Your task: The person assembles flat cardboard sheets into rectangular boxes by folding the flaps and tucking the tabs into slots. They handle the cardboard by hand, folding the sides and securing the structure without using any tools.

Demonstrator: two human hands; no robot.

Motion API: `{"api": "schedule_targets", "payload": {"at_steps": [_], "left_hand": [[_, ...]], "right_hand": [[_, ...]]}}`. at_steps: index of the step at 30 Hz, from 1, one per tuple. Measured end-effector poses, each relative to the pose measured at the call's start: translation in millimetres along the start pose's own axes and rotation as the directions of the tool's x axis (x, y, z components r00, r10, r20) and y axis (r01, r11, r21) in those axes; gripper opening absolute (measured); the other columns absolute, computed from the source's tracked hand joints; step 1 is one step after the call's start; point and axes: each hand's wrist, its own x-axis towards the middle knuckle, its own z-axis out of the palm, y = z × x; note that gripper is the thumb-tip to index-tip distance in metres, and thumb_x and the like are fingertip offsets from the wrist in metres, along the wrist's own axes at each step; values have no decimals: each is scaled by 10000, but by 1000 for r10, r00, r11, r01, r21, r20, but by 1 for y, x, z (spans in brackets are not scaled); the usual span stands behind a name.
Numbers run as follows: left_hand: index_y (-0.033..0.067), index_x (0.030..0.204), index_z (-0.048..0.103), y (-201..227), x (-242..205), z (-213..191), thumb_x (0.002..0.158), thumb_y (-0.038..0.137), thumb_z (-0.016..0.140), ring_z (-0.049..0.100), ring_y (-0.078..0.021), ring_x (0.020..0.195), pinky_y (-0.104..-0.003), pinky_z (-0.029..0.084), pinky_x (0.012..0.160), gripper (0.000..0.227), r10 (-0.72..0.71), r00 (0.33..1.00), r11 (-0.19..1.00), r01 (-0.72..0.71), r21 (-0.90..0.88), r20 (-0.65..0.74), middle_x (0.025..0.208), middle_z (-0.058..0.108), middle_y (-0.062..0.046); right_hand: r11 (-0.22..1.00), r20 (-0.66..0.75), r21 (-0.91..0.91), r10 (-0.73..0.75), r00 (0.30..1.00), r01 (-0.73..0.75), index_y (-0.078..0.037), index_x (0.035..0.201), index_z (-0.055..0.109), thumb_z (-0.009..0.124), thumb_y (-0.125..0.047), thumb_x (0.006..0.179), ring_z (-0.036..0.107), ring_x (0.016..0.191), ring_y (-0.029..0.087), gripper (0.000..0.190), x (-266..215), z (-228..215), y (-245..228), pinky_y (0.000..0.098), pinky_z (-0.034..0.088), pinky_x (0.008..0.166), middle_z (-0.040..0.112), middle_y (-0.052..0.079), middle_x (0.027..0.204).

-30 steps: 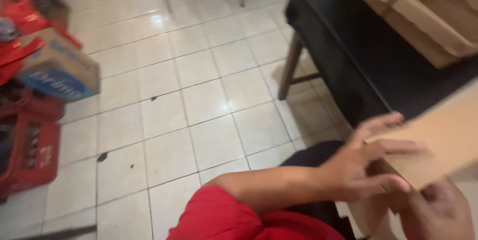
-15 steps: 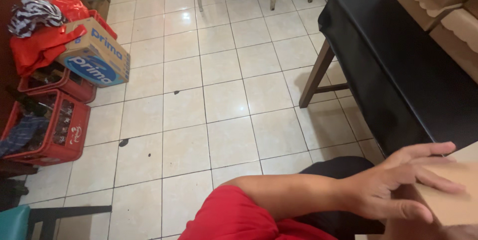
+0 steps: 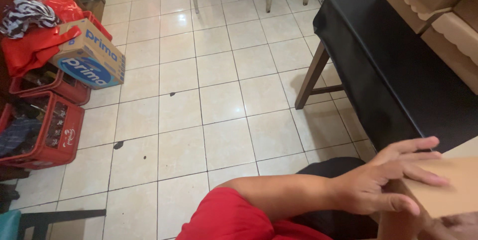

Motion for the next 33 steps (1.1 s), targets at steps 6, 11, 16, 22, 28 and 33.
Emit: {"api": "schedule_targets", "payload": {"at_steps": [6, 11, 16, 22, 28, 33], "left_hand": [[343, 1448, 567, 1, 0, -2, 1031, 589, 596, 254, -195, 1539, -392, 261, 1331, 484, -71, 997, 994, 70, -80, -11, 1617, 248, 7], [312, 1459, 508, -10, -3, 1, 1070, 582, 587, 162, -197, 1595, -395, 186, 1337, 480, -17, 1000, 1000, 18, -25, 25, 1579, 337, 0], [284, 1467, 489, -15, -3, 5, 1068, 588, 591, 107, -195, 1620, -405, 174, 1339, 512, -23, 999, 1000, 23, 0, 33, 1597, 310, 19], [257, 1454, 492, -14, -4, -1, 1076, 591, 566, 122, -195, 1609, -402, 190, 1326, 510, -16, 999, 1000, 17, -22, 39, 1601, 306, 28], [249, 1468, 494, -10, -1, -2, 1065, 592, 576, 142, -183, 1603, -382, 180, 1333, 535, 11, 999, 1000, -11, 14, 39, 1525, 405, 21], [215, 1445, 502, -3, -3, 2, 1085, 551, 590, 183, -193, 1591, -369, 214, 1318, 501, 3, 999, 999, -1, 38, -45, 1555, 374, -4]], "right_hand": [[998, -6, -24, -57, 998, 57, -30, 1296, 590, 649, -204, 864, 510, 1359, 330, 470, 0, 1, 8, 472, 412, 1105, 530, 207, 1429], [985, 57, -89, -143, 988, 148, -48, 1272, 603, 650, -215, 846, 485, 1388, 333, 460, 3, -2, 21, 483, 392, 1139, 510, 204, 1445], [903, 203, -194, -345, 916, 383, -65, 1247, 616, 650, -227, 828, 460, 1416, 337, 451, 9, -16, 38, 494, 373, 1172, 491, 202, 1460], [774, 354, -312, -444, 823, 551, -103, 1246, 606, 659, -244, 795, 436, 1443, 314, 476, 15, -21, 31, 467, 355, 1204, 470, 176, 1474], [994, 148, 79, 66, 987, -78, -113, 1503, 390, 666, -188, 805, 522, 1342, 279, 754, 12, -12, 3, 456, 439, 1076, 479, 168, 1474], [970, 109, -89, 236, 966, -227, -36, 1477, 389, 691, -131, 822, 596, 1176, 205, 727, 16, 0, -28, 375, 515, 924, 518, 156, 1371]]}}
